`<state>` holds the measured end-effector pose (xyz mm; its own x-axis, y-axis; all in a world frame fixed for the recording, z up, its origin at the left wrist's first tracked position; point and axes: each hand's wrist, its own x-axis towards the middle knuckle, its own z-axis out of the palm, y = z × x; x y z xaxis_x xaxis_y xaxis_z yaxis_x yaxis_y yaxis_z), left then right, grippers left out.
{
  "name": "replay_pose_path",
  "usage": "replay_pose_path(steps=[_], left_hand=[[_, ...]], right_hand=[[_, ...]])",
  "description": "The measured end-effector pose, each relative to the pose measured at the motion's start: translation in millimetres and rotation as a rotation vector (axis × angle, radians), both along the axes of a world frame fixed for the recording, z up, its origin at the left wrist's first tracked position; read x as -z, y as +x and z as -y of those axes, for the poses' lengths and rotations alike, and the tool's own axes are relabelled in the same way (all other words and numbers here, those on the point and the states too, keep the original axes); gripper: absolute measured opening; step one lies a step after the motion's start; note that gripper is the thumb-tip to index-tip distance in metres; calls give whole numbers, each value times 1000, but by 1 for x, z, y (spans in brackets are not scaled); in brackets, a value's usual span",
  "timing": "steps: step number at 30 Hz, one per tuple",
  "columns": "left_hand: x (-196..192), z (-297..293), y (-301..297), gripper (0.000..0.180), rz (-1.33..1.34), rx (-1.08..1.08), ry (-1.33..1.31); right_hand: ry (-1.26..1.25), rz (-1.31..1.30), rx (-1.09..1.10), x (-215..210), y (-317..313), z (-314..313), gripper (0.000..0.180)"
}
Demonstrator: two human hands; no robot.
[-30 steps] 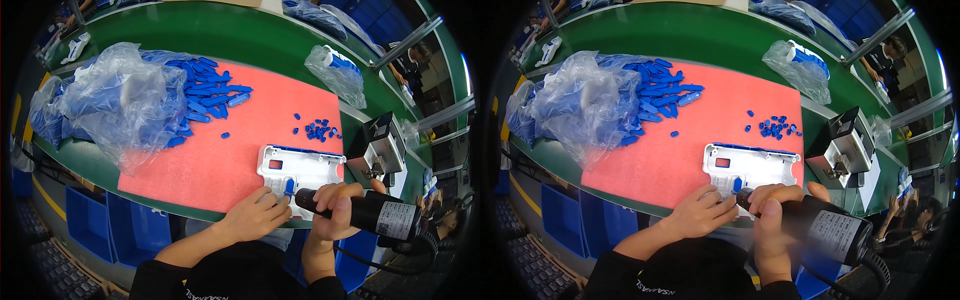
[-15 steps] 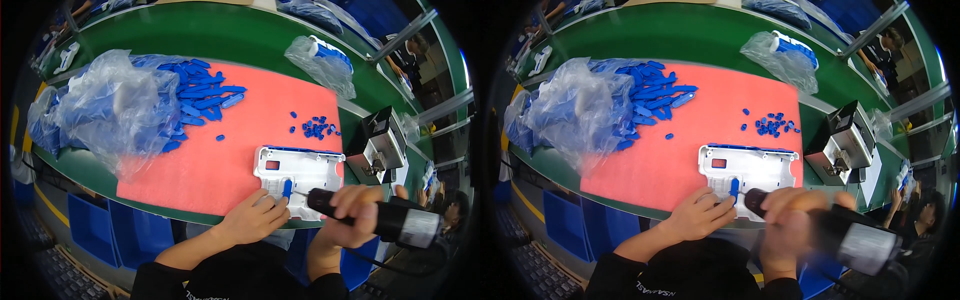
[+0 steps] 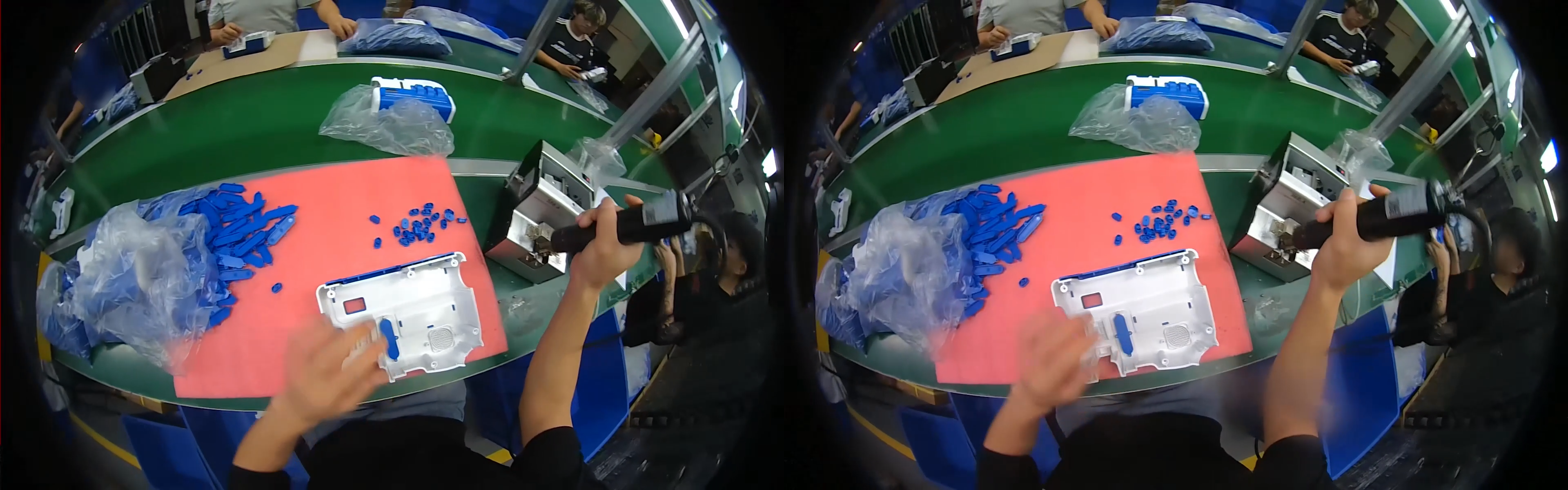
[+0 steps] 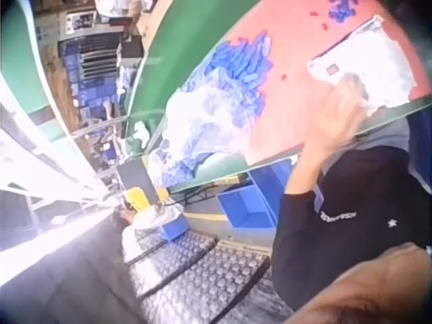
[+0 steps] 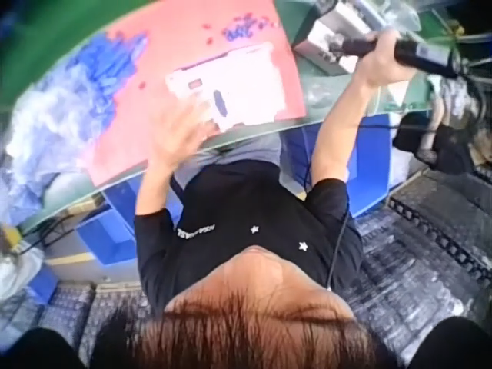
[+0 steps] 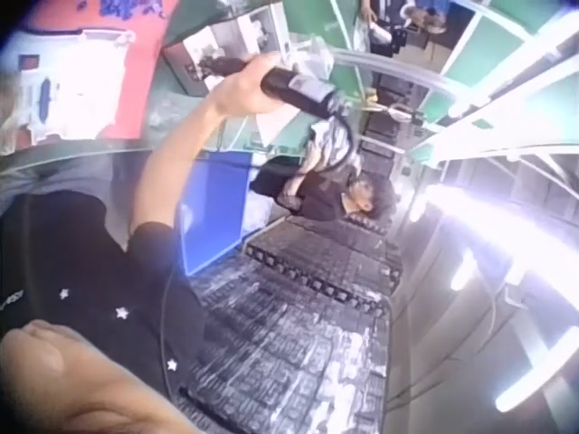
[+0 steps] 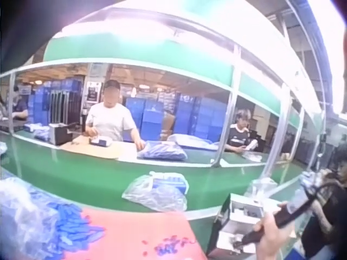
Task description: Assembling blue and white plastic toy gun components using an electric screwdriver on a factory line.
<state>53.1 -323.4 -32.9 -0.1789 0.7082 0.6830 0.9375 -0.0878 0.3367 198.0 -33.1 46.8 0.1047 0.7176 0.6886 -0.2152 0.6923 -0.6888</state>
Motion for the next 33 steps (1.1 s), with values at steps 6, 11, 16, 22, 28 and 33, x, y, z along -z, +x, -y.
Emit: replay_pose_path(steps=[6,11,16,22,28,33], left_hand=[[-33,-145,-136,28,-137,-135,-10],[5,-250,-205,43,-75,-262,-149],[30,-316,-285,93,549,-664,-428],[98,-349,-342,46,663,-505,-352],[86,-314,-323,21,462,-395,-498],[55,-250,-304,21,137,-262,-705]], right_hand=[[-102,11,-135,4,18,7,28],[-159,-97,-178,-4,48,43,42],[-122,-221,-232,-14,51,39,49],[-70,-66,-102,-18,33,23,43],[-74,-10,-206,-29,27,14,44],[-220,-150,-299,-29,18,59,46]])
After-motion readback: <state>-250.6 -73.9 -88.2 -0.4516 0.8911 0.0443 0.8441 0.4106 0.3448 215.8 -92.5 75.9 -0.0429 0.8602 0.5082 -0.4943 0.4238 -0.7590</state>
